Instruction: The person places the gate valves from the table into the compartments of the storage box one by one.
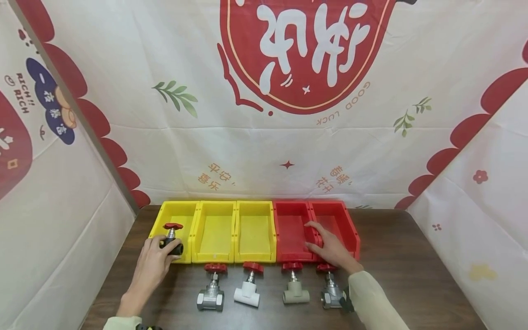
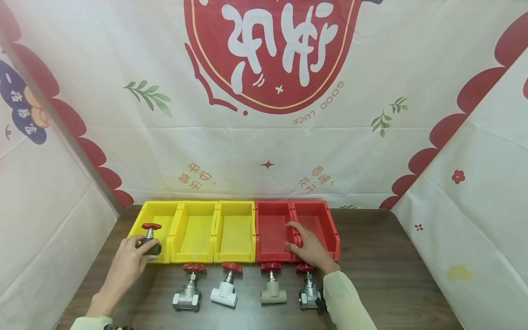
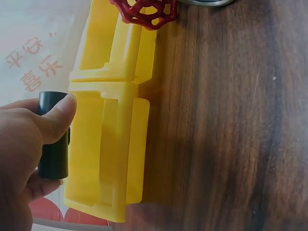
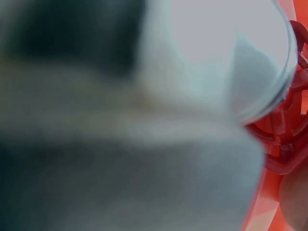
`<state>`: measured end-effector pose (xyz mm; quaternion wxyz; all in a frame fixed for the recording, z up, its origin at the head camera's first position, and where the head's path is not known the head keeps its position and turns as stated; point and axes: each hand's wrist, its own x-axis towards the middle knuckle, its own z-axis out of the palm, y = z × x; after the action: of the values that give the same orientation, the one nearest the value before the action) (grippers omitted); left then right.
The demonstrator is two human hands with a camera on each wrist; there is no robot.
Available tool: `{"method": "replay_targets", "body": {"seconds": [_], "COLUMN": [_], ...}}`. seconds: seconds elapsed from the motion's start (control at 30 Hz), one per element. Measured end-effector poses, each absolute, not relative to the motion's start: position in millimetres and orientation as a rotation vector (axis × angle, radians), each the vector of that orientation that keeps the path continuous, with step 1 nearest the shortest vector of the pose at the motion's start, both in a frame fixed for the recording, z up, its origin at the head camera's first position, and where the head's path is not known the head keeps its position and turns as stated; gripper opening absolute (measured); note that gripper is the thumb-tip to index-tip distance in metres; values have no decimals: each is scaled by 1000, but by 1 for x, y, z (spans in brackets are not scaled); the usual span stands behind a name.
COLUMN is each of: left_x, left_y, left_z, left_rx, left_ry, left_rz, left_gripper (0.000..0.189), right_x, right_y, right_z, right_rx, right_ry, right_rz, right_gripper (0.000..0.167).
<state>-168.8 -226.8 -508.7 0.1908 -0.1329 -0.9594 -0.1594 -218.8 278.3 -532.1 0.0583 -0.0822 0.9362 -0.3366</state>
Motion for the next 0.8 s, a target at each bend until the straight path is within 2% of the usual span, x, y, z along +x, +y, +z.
{"method": "replay_targets", "body": {"seconds": [0.8], "left_x": [-186], "left_y": [-222], "left_z": [-506], "left_rx": [-288], "left_ry": [-2820], "left_rz": [-473], "left_gripper": [38], "right_x": [-218], "right_y": [280], "right_z": [-535], "right_rx": [-290], "right_ry": [2865], "right_rz": [-1018], "right_gripper": [73]}}
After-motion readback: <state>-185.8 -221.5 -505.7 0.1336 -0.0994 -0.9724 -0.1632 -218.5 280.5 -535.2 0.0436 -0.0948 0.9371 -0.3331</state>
